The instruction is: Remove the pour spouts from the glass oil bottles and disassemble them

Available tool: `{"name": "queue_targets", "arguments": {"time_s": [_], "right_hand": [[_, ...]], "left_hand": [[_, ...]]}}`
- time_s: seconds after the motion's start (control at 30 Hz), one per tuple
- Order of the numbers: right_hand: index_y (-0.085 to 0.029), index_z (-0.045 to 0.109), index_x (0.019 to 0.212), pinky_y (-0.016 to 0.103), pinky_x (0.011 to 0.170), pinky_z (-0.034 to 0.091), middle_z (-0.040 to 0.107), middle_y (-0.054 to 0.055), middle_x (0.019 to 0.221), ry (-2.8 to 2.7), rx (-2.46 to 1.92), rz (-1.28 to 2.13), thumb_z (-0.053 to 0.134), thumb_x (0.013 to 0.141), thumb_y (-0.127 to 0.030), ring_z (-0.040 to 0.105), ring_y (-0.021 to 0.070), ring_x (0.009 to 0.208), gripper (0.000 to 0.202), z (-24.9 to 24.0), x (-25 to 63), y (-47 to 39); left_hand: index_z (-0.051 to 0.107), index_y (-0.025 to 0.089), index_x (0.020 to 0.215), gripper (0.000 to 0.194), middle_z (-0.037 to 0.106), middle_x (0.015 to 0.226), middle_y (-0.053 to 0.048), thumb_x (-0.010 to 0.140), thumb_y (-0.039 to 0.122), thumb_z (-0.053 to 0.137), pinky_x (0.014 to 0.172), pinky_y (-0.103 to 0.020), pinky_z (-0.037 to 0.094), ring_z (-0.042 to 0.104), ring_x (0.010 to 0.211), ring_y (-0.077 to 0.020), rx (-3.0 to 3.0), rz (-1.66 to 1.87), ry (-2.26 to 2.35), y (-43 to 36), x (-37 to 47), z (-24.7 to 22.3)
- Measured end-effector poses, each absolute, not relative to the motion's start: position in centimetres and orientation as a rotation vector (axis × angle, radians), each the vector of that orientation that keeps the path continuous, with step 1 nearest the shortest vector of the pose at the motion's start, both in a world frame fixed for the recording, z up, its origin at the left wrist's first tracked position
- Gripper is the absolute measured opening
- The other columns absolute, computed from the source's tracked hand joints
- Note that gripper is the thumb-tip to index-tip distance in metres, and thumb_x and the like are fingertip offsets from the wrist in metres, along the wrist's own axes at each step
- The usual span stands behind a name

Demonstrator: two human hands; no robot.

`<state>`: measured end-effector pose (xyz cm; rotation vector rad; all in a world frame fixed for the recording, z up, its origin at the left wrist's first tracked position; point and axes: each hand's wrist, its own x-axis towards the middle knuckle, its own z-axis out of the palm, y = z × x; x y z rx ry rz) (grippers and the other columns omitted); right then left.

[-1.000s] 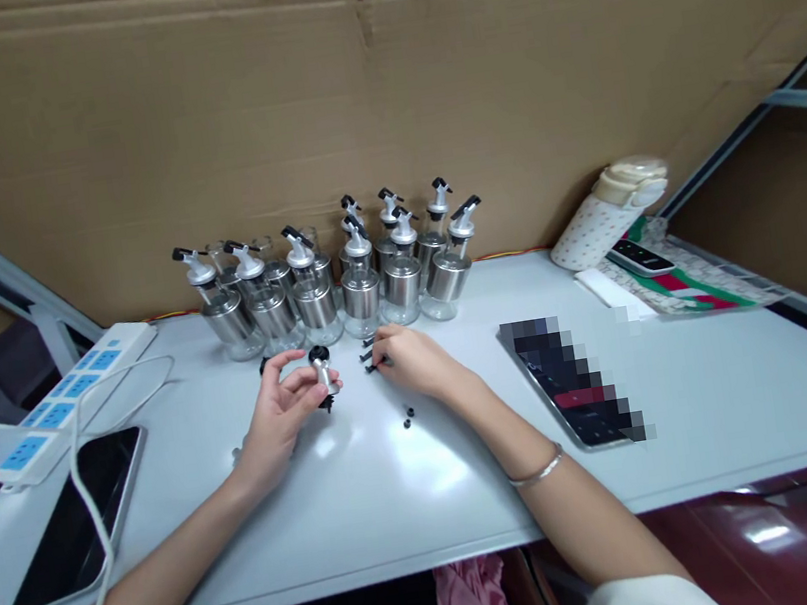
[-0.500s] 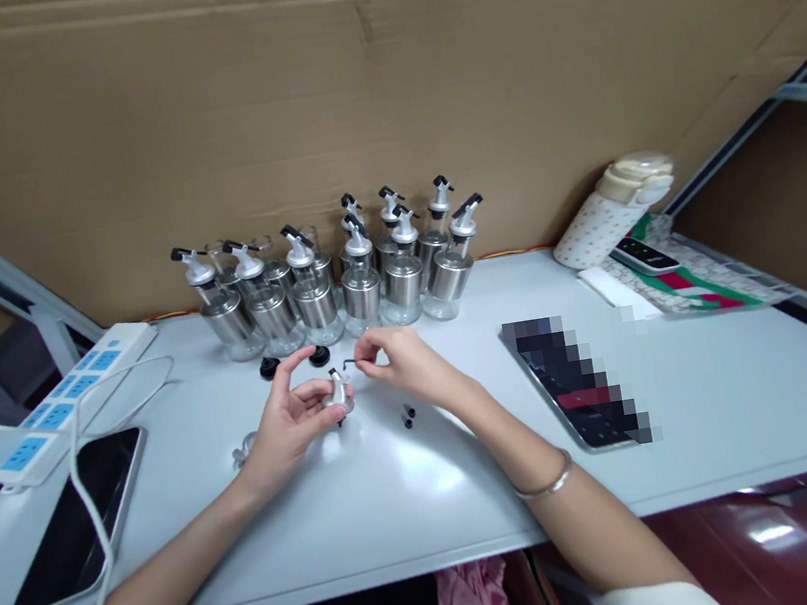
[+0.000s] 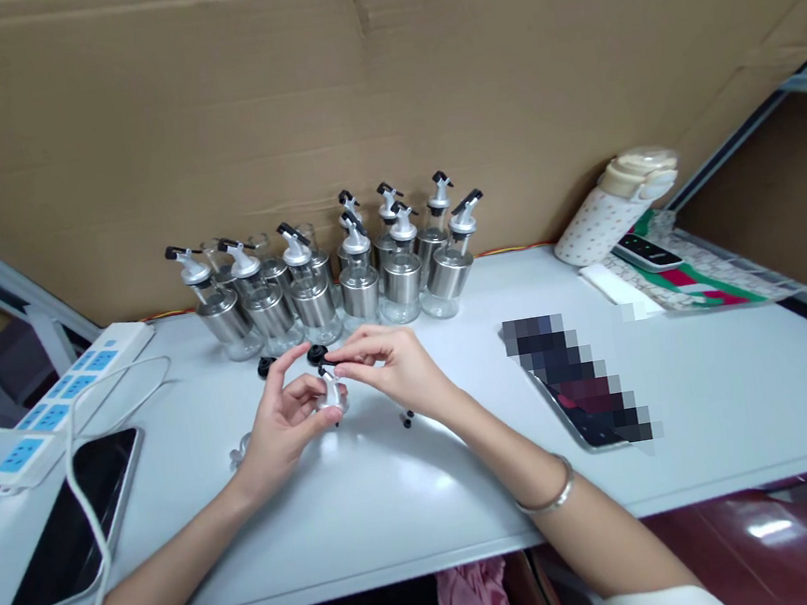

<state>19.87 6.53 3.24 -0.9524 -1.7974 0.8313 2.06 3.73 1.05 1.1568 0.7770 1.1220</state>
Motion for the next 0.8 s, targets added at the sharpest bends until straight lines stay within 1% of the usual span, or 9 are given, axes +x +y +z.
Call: {"name": "queue_targets", "arguments": {"time_s": [0.1, 0.23, 0.37, 0.5, 0.63, 0.73, 0.8], "right_hand": [[-0.02, 0.075, 0.089, 0.025, 0.058, 0.047, 0.068, 0.004, 0.077, -1.803, -0.957, 0.827, 0.068, 0.078, -0.028, 0.058, 0.0106, 0.063, 0.016, 3.5, 19.9, 6.4], [-0.021, 0.075, 0.09, 0.025, 0.058, 0.046, 0.068, 0.004, 0.076, -1.815, -0.963, 0.806, 0.067, 0.079, -0.029, 0.057, 0.0105, 0.063, 0.017, 3.7, 19.8, 6.3], [-0.021, 0.075, 0.093, 0.025, 0.057, 0.046, 0.068, 0.004, 0.078, -1.835, -0.925, 0.766, 0.064, 0.082, -0.03, 0.057, 0.0108, 0.064, 0.019, 3.6, 19.8, 6.2], [-0.02, 0.073, 0.099, 0.025, 0.057, 0.046, 0.065, 0.003, 0.076, -1.886, -0.88, 0.705, 0.063, 0.082, -0.028, 0.055, 0.0107, 0.063, 0.021, 3.3, 19.7, 6.1], [-0.018, 0.07, 0.104, 0.027, 0.061, 0.048, 0.06, 0.001, 0.074, -1.925, -0.805, 0.6, 0.065, 0.081, -0.025, 0.052, 0.0103, 0.062, 0.024, 2.9, 19.4, 6.0], [-0.019, 0.067, 0.109, 0.028, 0.065, 0.049, 0.058, 0.001, 0.075, -1.931, -0.732, 0.505, 0.065, 0.081, -0.025, 0.05, 0.0106, 0.063, 0.029, 2.6, 19.1, 5.9], [-0.021, 0.063, 0.118, 0.029, 0.066, 0.049, 0.059, 0.002, 0.081, -1.953, -0.715, 0.481, 0.066, 0.08, -0.027, 0.051, 0.0115, 0.067, 0.039, 2.3, 18.8, 5.8]], "left_hand": [[0.041, 0.025, 0.125, 0.071, 0.055, 0.075, 0.006, 0.064, 0.019, 0.078, 0.076, -0.025, 0.045, 0.058, 0.075, -0.0111, 1.164, 1.128, 0.772, 3.7, 2.0, 1.2], [0.049, 0.024, 0.12, 0.062, 0.055, 0.076, 0.005, 0.065, 0.018, 0.077, 0.079, -0.026, 0.046, 0.059, 0.076, -0.0109, 1.179, 1.143, 0.785, 3.7, 2.0, 1.3], [0.054, 0.023, 0.117, 0.056, 0.057, 0.076, 0.004, 0.065, 0.021, 0.077, 0.077, -0.026, 0.047, 0.059, 0.074, -0.0114, 1.189, 1.183, 0.81, 3.7, 2.0, 1.2], [0.06, 0.021, 0.112, 0.049, 0.059, 0.078, 0.002, 0.066, 0.025, 0.076, 0.075, -0.025, 0.049, 0.057, 0.073, -0.0113, 1.203, 1.221, 0.855, 3.9, 1.8, 1.3], [0.062, 0.019, 0.112, 0.05, 0.06, 0.078, 0.001, 0.065, 0.026, 0.078, 0.073, -0.024, 0.051, 0.058, 0.074, -0.0115, 1.197, 1.248, 0.88, 4.0, 1.7, 1.5], [0.062, 0.018, 0.112, 0.052, 0.06, 0.077, 0.002, 0.063, 0.025, 0.079, 0.072, -0.023, 0.051, 0.059, 0.074, -0.0111, 1.195, 1.28, 0.908, 4.1, 1.7, 1.6], [0.062, 0.018, 0.111, 0.053, 0.061, 0.077, 0.002, 0.061, 0.023, 0.08, 0.073, -0.023, 0.051, 0.06, 0.075, -0.0112, 1.178, 1.311, 0.926, 4.2, 1.6, 1.7]]}}
